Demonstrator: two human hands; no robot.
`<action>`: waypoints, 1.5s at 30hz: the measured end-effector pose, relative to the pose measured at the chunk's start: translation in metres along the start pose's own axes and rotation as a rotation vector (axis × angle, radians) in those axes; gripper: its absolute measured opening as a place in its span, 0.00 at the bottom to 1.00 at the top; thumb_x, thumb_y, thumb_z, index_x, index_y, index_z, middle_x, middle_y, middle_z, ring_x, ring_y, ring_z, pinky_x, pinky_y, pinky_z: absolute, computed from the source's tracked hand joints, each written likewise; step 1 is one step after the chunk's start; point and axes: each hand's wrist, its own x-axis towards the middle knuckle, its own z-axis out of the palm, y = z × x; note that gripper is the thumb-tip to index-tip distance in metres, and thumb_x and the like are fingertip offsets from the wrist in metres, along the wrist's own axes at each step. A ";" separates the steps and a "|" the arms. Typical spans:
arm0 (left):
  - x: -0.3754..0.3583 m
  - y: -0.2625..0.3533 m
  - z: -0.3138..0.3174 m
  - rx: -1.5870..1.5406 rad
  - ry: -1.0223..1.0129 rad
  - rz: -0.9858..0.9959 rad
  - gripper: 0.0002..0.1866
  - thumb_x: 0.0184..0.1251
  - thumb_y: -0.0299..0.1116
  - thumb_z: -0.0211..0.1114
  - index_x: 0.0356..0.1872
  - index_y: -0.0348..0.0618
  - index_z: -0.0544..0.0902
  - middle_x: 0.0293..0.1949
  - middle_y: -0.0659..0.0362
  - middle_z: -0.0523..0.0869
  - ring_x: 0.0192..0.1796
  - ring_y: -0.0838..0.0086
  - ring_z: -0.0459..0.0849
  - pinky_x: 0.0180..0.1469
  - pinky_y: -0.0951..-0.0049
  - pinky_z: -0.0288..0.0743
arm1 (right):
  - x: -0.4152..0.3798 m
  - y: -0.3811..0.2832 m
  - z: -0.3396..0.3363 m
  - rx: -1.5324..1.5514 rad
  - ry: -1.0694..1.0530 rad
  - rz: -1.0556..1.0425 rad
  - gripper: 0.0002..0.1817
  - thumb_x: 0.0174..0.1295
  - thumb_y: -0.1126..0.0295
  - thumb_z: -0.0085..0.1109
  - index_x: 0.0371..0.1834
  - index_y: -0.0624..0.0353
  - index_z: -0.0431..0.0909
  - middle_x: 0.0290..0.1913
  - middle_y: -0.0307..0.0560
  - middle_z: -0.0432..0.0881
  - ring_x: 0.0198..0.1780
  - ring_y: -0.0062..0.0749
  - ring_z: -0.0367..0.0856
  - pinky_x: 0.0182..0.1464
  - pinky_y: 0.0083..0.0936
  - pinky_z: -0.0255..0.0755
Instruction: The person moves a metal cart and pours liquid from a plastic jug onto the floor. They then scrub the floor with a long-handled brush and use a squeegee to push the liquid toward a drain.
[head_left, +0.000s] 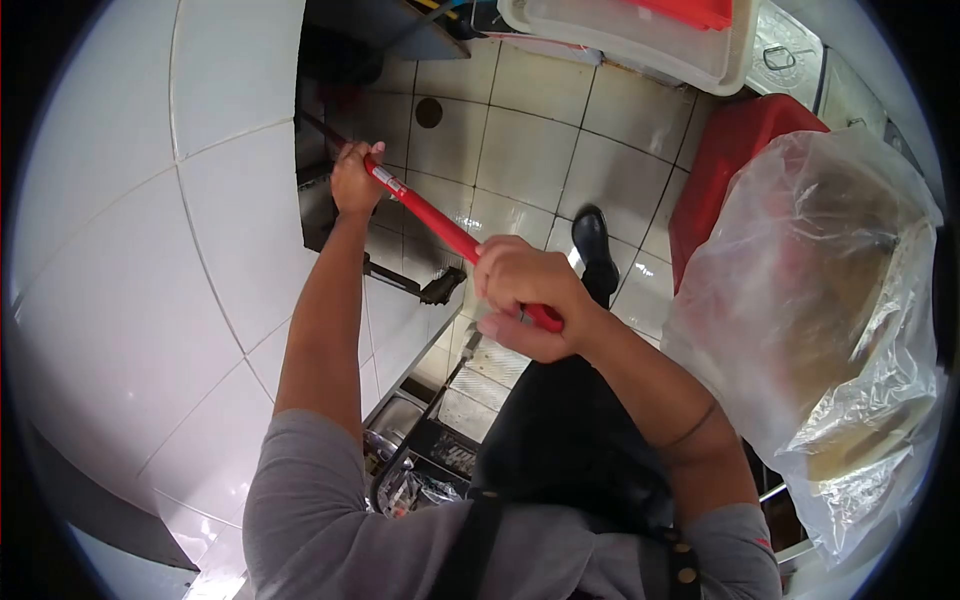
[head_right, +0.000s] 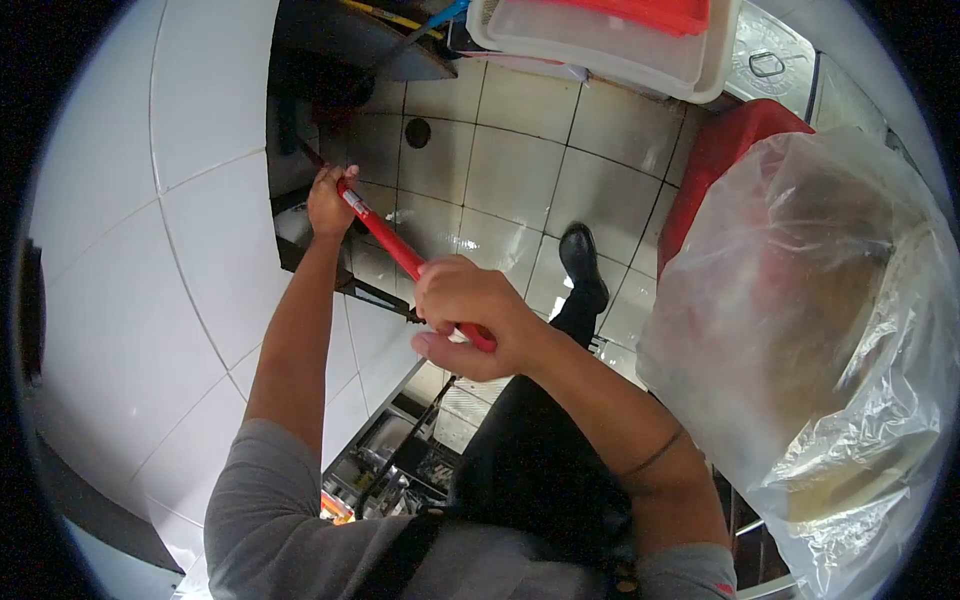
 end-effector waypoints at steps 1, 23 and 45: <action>-0.004 -0.004 0.006 0.002 0.000 0.001 0.18 0.77 0.47 0.63 0.37 0.41 0.86 0.42 0.47 0.86 0.48 0.44 0.86 0.48 0.51 0.79 | 0.003 -0.001 0.001 0.002 0.001 -0.001 0.16 0.51 0.79 0.69 0.20 0.54 0.67 0.24 0.39 0.71 0.32 0.38 0.79 0.53 0.43 0.72; -0.040 0.134 -0.063 -0.077 -0.256 0.112 0.14 0.70 0.42 0.68 0.26 0.47 0.84 0.32 0.58 0.85 0.35 0.54 0.87 0.36 0.53 0.80 | -0.020 -0.149 -0.038 0.132 0.162 0.039 0.15 0.58 0.74 0.63 0.19 0.54 0.67 0.20 0.38 0.75 0.26 0.36 0.79 0.44 0.46 0.74; -0.055 0.054 -0.176 -0.908 0.230 -0.648 0.20 0.76 0.46 0.69 0.34 0.37 0.80 0.29 0.54 0.87 0.29 0.74 0.84 0.26 0.73 0.73 | 0.232 0.203 -0.107 -0.523 0.335 0.792 0.42 0.59 0.52 0.75 0.72 0.62 0.70 0.66 0.60 0.81 0.70 0.50 0.77 0.70 0.38 0.70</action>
